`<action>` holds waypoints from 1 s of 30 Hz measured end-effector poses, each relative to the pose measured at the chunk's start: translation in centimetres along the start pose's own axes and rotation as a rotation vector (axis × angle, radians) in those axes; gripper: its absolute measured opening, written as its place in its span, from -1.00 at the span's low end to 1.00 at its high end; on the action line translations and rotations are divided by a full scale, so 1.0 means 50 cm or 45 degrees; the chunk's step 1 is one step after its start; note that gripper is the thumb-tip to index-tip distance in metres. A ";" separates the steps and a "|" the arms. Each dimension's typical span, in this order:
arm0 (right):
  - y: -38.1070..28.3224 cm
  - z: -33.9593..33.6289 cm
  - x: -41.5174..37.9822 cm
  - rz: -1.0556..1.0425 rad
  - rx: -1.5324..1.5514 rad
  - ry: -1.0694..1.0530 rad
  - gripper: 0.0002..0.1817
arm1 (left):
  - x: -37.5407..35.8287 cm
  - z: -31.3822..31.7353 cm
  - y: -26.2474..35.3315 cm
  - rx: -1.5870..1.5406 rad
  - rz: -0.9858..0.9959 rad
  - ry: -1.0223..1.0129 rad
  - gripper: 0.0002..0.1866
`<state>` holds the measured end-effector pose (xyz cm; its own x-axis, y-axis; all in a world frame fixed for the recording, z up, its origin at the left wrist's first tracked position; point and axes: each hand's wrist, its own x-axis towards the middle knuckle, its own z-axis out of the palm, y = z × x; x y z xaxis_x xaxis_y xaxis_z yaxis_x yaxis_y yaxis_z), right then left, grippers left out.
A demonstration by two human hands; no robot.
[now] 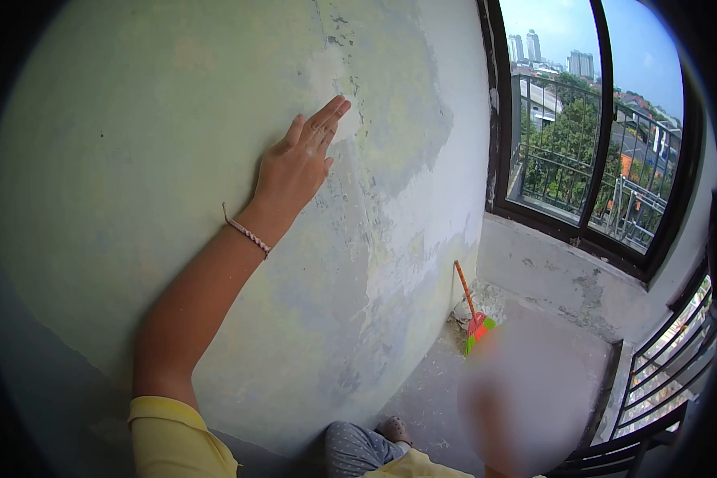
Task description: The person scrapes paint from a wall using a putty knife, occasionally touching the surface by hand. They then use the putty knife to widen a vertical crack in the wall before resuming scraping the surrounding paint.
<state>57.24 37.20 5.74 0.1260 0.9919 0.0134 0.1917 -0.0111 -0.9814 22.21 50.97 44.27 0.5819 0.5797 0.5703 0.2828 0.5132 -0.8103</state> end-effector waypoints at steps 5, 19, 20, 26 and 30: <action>-0.006 -0.007 0.000 -0.020 0.000 -0.004 -0.60 | 0.018 -0.005 -0.002 -0.106 -0.030 -0.032 -0.44; 0.062 -0.023 -0.015 0.001 0.199 0.196 -0.61 | 0.038 -0.006 -0.020 -0.378 -0.065 -0.034 -0.53; 0.053 -0.023 -0.016 0.000 0.201 0.203 -0.60 | 0.034 -0.009 -0.020 -0.386 -0.066 -0.035 -0.53; 0.068 -0.058 -0.028 -0.054 0.307 0.246 -0.51 | 0.023 -0.079 -0.041 -0.609 -0.131 -0.269 -0.54; 0.078 -0.066 -0.027 0.020 0.414 0.398 -0.46 | 0.034 -0.051 -0.018 -0.410 -0.094 -0.127 -0.54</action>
<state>61.04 35.38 2.54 0.4243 0.9055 0.0063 -0.1219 0.0640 -0.9905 24.91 49.89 45.61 0.4778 0.6160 0.6263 0.5566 0.3393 -0.7583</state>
